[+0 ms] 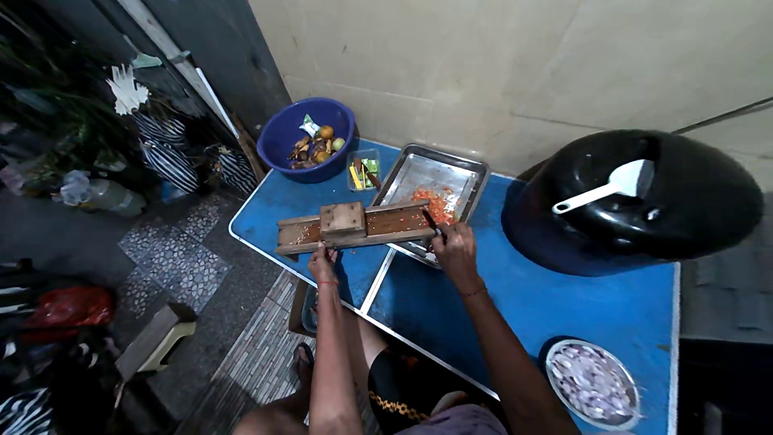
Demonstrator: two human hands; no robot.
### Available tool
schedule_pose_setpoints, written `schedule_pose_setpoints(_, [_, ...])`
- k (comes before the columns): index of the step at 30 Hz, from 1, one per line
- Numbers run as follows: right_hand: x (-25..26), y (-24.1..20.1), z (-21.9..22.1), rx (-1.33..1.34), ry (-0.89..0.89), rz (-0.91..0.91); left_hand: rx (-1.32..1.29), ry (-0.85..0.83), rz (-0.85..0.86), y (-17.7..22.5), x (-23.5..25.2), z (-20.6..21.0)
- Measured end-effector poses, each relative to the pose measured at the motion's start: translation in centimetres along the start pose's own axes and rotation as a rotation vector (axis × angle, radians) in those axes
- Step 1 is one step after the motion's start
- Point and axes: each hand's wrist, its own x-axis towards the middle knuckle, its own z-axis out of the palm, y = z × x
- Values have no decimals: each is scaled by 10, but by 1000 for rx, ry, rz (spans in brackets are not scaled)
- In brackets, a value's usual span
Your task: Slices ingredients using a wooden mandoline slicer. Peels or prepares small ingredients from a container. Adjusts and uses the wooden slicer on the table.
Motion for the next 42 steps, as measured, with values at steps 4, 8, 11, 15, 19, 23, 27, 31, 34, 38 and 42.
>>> schedule_pose_setpoints(4, [-2,1,3,27,-55,-63,16,-16,19,0,-1,-1])
schedule_pose_setpoints(8, [3,6,-6,-17,-74,21,15,-4,16,2,-2,1])
schedule_pose_setpoints(11, [3,6,-6,-14,-18,16,8,2,-3,2,-1,1])
schedule_pose_setpoints(15, [10,2,1,-7,-88,8,8,11,-9,1,-2,0])
schedule_pose_setpoints(19, [17,2,-2,-67,-149,80,3,16,-12,4,-4,3])
schedule_pose_setpoints(23, [12,4,-11,-45,-88,75,9,17,-5,3,-4,2])
schedule_pose_setpoints(27, [12,11,1,-49,-77,-7,17,21,-8,2,-2,1])
schedule_pose_setpoints(31, [14,6,-6,-39,-96,27,17,22,-12,6,-5,3])
schedule_pose_setpoints(34, [9,-6,-4,46,-105,-91,18,-1,-12,2,-3,1])
schedule_pose_setpoints(38, [10,-22,1,74,-272,-138,21,5,-10,3,-2,1])
schedule_pose_setpoints(42, [14,-19,-5,-13,-290,-24,18,16,-8,5,-4,3])
